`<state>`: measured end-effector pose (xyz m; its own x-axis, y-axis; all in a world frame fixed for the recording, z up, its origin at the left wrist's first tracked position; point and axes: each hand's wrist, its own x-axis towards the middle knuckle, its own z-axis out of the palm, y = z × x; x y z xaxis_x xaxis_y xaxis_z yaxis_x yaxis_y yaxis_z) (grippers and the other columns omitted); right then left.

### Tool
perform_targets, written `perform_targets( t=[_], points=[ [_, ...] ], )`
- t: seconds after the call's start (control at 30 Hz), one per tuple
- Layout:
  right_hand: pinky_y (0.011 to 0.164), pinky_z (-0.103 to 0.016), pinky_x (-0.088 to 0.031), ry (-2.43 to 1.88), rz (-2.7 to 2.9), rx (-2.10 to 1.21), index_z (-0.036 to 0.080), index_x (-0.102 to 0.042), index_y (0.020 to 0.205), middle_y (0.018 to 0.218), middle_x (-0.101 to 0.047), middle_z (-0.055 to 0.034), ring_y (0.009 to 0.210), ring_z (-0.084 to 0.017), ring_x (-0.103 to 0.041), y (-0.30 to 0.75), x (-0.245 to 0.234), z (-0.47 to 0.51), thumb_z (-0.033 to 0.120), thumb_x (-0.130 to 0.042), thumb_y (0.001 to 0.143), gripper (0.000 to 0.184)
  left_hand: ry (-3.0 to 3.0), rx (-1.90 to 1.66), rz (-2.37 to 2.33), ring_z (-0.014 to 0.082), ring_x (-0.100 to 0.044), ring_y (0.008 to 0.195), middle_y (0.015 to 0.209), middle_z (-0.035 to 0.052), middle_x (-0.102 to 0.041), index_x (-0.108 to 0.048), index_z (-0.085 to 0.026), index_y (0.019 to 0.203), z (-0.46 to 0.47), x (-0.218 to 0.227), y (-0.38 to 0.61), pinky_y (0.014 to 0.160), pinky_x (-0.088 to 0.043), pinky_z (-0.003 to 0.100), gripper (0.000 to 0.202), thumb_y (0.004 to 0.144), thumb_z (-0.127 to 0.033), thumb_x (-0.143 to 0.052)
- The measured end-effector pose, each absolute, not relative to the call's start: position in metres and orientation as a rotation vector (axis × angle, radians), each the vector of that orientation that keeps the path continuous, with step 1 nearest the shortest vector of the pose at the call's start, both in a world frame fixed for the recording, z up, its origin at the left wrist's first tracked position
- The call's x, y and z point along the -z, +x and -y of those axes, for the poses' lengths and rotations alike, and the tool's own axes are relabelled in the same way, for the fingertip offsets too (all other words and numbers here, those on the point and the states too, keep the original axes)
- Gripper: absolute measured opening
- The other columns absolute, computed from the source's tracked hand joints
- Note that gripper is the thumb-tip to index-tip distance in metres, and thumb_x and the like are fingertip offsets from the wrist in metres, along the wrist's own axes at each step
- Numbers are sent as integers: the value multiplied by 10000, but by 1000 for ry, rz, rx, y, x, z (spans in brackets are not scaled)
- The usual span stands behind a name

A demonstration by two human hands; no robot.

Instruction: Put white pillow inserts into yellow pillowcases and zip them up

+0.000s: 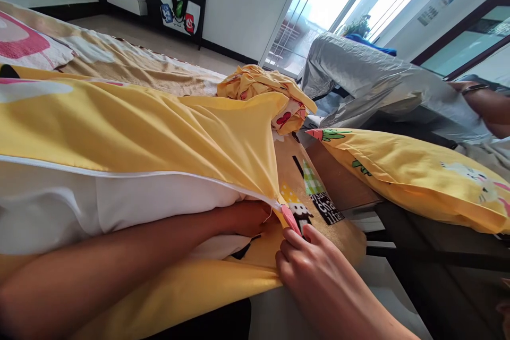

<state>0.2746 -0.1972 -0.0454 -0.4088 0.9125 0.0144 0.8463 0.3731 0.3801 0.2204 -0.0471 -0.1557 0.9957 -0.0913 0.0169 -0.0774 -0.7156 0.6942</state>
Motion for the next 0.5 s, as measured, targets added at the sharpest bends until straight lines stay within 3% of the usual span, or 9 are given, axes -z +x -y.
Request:
perform_targets(
  t=[0.13, 0.27, 0.37, 0.43, 0.5],
  points=[
    [755, -344, -361, 1579, -2437, -538, 223, -566, 548, 550, -544, -2, 699, -170, -541, 274, 46, 194, -31, -506, 587, 264, 2522, 147, 246, 233, -320, 1374, 1478, 109, -381, -374, -123, 1429, 47, 147, 214, 1158, -201, 359, 503, 933, -206, -354],
    [777, -368, -376, 1512, -2379, -633, 223, -568, 497, 531, -548, -26, 701, -192, -529, 270, 44, 189, 15, -537, 557, 218, 2607, 194, 80, 229, -225, 1421, 1553, 41, -236, -222, -203, 1498, 51, 141, 214, 1162, -199, 394, 544, 971, -340, -220],
    [770, -385, -378, 1470, -2343, -694, 221, -582, 489, 540, -560, -44, 699, -205, -514, 266, 37, 182, 45, -558, 553, 188, 2764, 99, -5, 224, -250, 1409, 1536, 48, -284, -378, -145, 1433, 53, 139, 222, 1156, -231, 353, 514, 948, -286, -288],
    [777, -385, -380, 1453, -2343, -709, 216, -600, 505, 553, -567, -43, 703, -201, -514, 265, 32, 177, 49, -567, 555, 177, 2846, 81, 2, 249, -305, 1378, 1441, 77, -444, -604, -119, 1233, 54, 139, 229, 1160, -223, 332, 407, 866, -196, -446],
    [787, -380, -378, 1448, -2347, -702, 213, -606, 516, 555, -565, -36, 708, -195, -520, 264, 28, 173, 44, -574, 561, 177, 2856, 87, 19, 276, -372, 1331, 1294, 93, -582, -715, -129, 1005, 54, 140, 233, 1162, -217, 327, 301, 763, -100, -538]
  ],
)
